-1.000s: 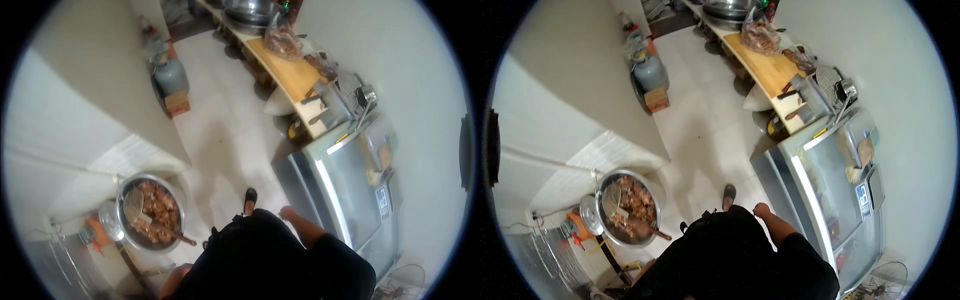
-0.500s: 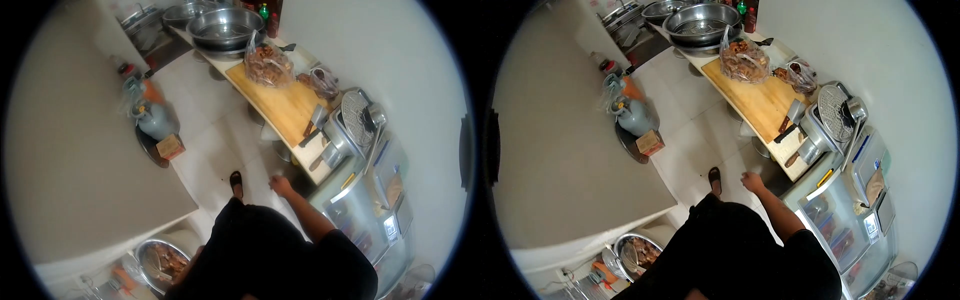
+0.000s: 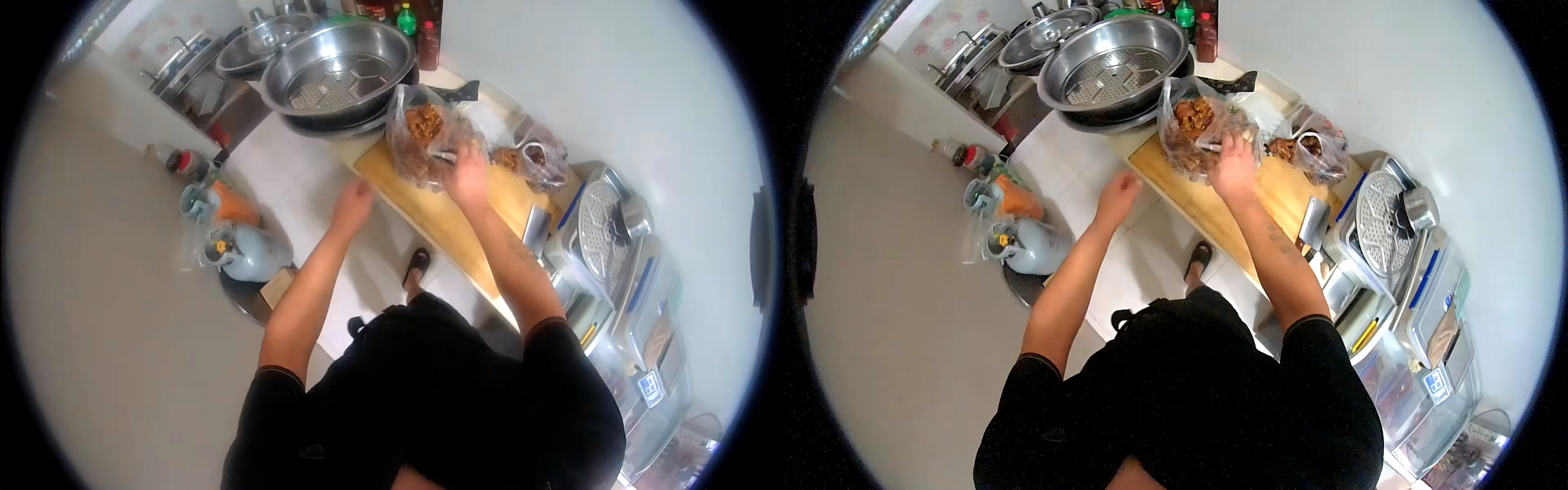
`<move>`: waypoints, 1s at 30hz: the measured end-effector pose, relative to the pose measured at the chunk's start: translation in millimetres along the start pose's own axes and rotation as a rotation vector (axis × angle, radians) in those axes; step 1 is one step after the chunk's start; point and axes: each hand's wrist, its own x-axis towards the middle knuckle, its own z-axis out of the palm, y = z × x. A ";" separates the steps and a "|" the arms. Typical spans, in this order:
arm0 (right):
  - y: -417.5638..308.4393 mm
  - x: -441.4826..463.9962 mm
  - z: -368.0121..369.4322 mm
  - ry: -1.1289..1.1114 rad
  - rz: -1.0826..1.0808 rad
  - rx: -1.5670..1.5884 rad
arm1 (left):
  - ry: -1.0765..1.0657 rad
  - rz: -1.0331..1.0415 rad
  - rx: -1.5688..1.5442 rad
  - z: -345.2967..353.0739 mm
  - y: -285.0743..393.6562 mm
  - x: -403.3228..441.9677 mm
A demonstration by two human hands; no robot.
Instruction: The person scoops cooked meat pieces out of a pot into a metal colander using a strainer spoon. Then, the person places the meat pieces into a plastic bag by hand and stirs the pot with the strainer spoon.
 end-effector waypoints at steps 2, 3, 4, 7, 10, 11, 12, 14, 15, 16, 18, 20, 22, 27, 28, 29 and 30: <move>26.8 20.2 34.4 -0.302 0.016 -0.063 | 0.012 -0.008 -0.146 20.0 43.6 52.0; 40.3 28.4 52.0 -0.595 0.022 -0.116 | 0.001 -0.021 -0.140 33.3 53.4 76.7; 54.0 31.1 60.9 -0.649 0.107 0.075 | 0.171 0.093 -0.103 44.2 60.4 95.4; 69.7 51.2 29.8 -0.511 0.605 0.532 | 0.307 0.205 -0.039 63.9 65.6 151.0; 133.0 57.1 16.7 -0.237 1.113 1.218 | 0.132 0.087 -0.054 61.1 89.9 193.5; 152.5 64.0 11.3 -0.149 1.186 1.489 | -0.012 -0.009 -0.096 55.6 106.1 204.5; 156.1 71.5 1.4 -0.131 1.246 1.589 | -0.121 -0.082 -0.186 51.6 116.9 211.5; 153.9 87.6 -14.2 -0.183 1.285 1.712 | -0.244 -0.195 -0.442 53.2 125.8 231.7; 149.8 92.5 -19.0 -0.155 1.301 1.710 | -0.353 -0.323 -0.700 54.5 127.8 237.0; 141.5 101.9 -23.5 -0.191 1.287 1.683 | -0.357 -0.367 -0.877 51.5 135.5 238.9; 129.1 112.9 -29.9 -0.215 1.256 1.676 | -0.391 -0.413 -0.923 38.1 133.0 242.6; 117.2 117.1 -39.0 -0.211 1.290 1.647 | -0.433 -0.502 -0.992 22.4 142.2 239.1; 104.2 116.7 -43.5 -0.222 1.323 1.579 | -0.537 -0.510 -0.901 8.9 133.6 242.6; 36.5 109.1 -81.1 0.029 1.324 1.213 | -0.632 -0.302 -0.720 -22.0 157.5 232.9; 25.9 105.1 -89.7 0.085 1.278 1.175 | -0.672 -0.285 -0.727 -26.0 160.5 233.6; 14.0 101.2 -97.5 0.137 1.233 1.138 | -0.698 -0.282 -0.730 -31.0 164.5 232.7; 2.2 99.0 -106.1 0.176 1.238 1.155 | -0.721 -0.275 -0.733 -34.7 170.4 232.7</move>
